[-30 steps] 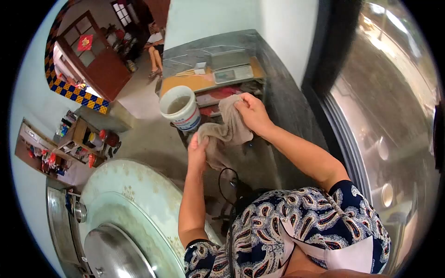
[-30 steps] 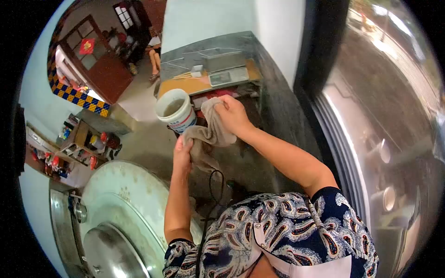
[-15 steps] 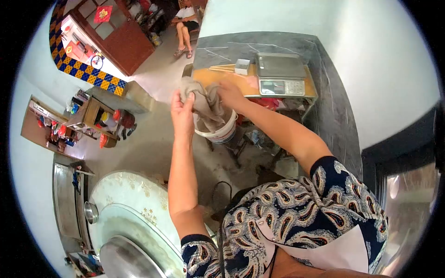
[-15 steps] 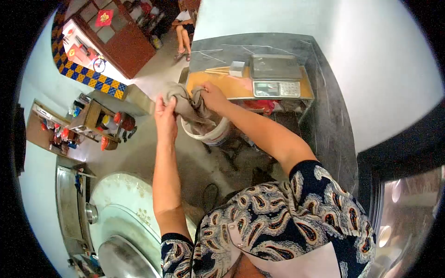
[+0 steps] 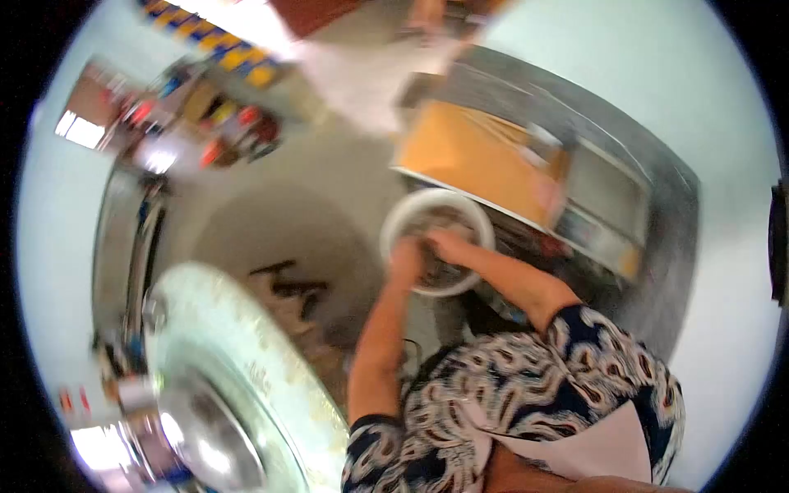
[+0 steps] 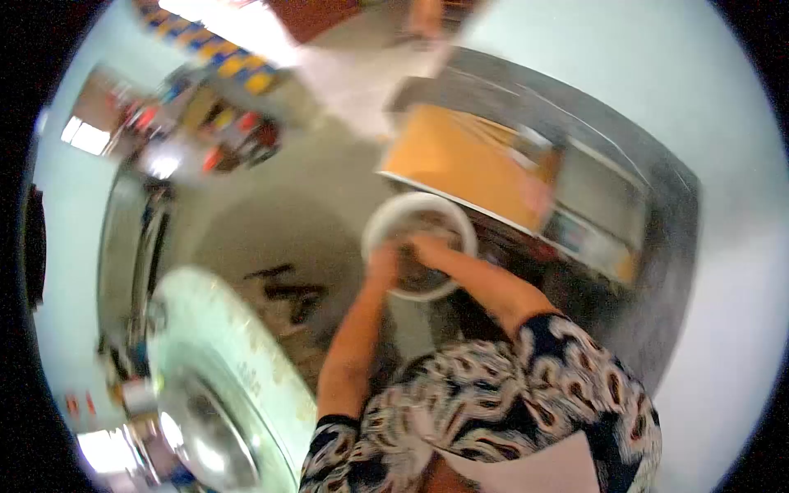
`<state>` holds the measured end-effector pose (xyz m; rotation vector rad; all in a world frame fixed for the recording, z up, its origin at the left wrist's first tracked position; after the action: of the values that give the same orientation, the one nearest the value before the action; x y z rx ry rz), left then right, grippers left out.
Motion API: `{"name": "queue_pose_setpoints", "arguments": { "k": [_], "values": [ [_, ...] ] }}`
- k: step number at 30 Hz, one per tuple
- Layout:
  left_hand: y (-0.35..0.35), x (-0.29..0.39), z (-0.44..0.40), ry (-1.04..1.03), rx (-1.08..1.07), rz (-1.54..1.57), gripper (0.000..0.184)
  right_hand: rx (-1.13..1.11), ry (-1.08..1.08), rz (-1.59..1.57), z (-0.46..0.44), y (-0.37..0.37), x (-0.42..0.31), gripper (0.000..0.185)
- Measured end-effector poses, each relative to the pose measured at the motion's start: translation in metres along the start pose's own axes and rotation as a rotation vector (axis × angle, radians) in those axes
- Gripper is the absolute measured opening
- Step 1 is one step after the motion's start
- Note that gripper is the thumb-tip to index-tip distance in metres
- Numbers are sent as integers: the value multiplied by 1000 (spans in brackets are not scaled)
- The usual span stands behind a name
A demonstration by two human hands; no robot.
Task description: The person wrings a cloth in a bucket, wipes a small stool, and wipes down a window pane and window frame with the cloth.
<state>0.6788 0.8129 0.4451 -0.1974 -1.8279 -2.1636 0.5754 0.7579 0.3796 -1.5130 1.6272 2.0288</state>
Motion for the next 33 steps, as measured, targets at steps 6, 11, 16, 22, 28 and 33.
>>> {"name": "queue_pose_setpoints", "arguments": {
  "k": [6,11,16,22,28,33],
  "values": [
    [-135,-28,-11,298,-132,-351,62,-270,-157,316,24,-43,24,58],
    [-184,-27,-18,338,-716,-523,49,-760,-378,499,20,-65,49,56],
    [-233,-37,-35,411,-77,-177,33,-720,-426,379,27,-74,80,58],
    [-38,0,3,220,37,724,42,-339,-23,107,22,-78,83,72],
    [-8,2,33,-58,304,1058,49,-292,183,-347,7,10,2,50],
    [-44,-28,56,177,137,414,53,-206,92,-212,-6,84,-42,27]
  ]
}}
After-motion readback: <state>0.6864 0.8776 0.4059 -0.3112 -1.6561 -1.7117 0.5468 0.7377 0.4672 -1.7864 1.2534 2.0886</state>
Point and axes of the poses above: each hand's wrist, its own z-axis away from the middle knuckle, its own y-axis out of the back of the hand, x = y × z, the point moved 6 cm from there along -z, towards the middle knuckle, and after that the axes turned 9 degrees about x, right-handed, at the moved point
